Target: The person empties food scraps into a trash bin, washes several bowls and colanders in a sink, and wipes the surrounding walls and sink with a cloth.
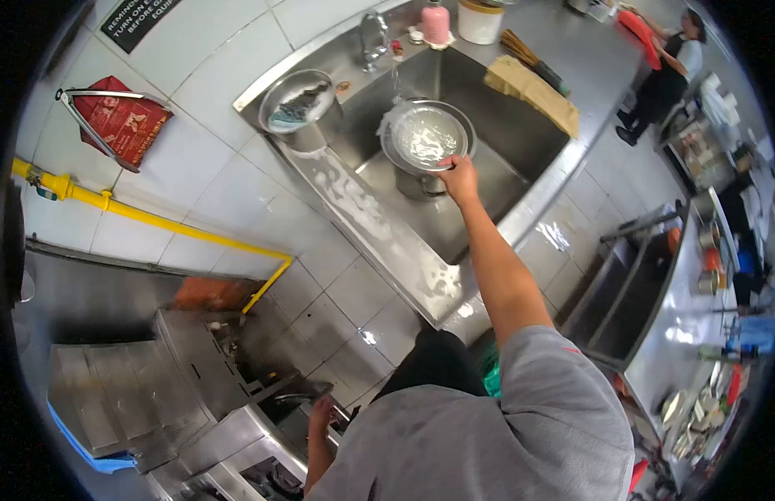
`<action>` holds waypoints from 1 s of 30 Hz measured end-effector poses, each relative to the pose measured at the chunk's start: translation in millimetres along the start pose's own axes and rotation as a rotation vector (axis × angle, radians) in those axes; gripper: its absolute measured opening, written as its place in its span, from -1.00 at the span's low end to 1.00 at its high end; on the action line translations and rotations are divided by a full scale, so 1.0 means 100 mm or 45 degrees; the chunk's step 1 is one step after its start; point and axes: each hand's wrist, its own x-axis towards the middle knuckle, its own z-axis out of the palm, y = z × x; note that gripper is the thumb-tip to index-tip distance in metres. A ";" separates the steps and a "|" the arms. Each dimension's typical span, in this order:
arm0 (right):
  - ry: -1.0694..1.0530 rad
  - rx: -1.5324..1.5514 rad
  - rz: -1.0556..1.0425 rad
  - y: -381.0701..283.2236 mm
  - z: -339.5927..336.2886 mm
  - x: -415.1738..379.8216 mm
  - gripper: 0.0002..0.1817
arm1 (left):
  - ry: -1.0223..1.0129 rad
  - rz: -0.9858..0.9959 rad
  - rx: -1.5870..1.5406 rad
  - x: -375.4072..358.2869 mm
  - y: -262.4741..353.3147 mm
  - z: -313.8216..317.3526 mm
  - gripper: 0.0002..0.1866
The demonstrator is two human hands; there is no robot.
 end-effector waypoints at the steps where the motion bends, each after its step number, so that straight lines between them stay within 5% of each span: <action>1: 0.022 -0.022 0.017 -0.09 -0.20 -0.15 -0.64 | -0.028 -0.001 0.022 0.05 0.01 0.00 -0.63; 5: 0.171 0.249 -0.099 -0.24 -1.08 -0.87 -0.73 | -0.148 0.054 0.059 0.20 -0.07 -0.01 -0.58; 8: 0.231 0.224 0.060 -0.21 -1.84 -1.61 -0.75 | -0.194 0.076 0.166 0.28 -0.21 -0.01 -0.58; 17: 0.439 -0.350 0.298 0.67 -3.51 -4.15 -0.67 | -0.394 0.173 0.350 0.41 -1.03 -0.16 -0.65; 19: 0.284 -0.401 0.507 0.76 -3.64 -4.47 -0.62 | -0.446 0.116 0.479 0.45 -1.21 -0.20 -0.62; 23: 0.109 -0.485 0.400 0.90 -3.61 -4.55 -0.57 | -0.425 0.117 0.433 0.19 -1.35 -0.22 -0.64; 27: -0.074 -0.596 0.142 0.95 -3.12 -3.83 -0.44 | -0.314 0.126 0.498 -0.08 -1.30 -0.23 -0.63; 30: -0.024 -0.456 0.245 0.82 -2.73 -3.26 -0.42 | -0.268 0.126 0.479 -0.27 -1.15 -0.19 -0.61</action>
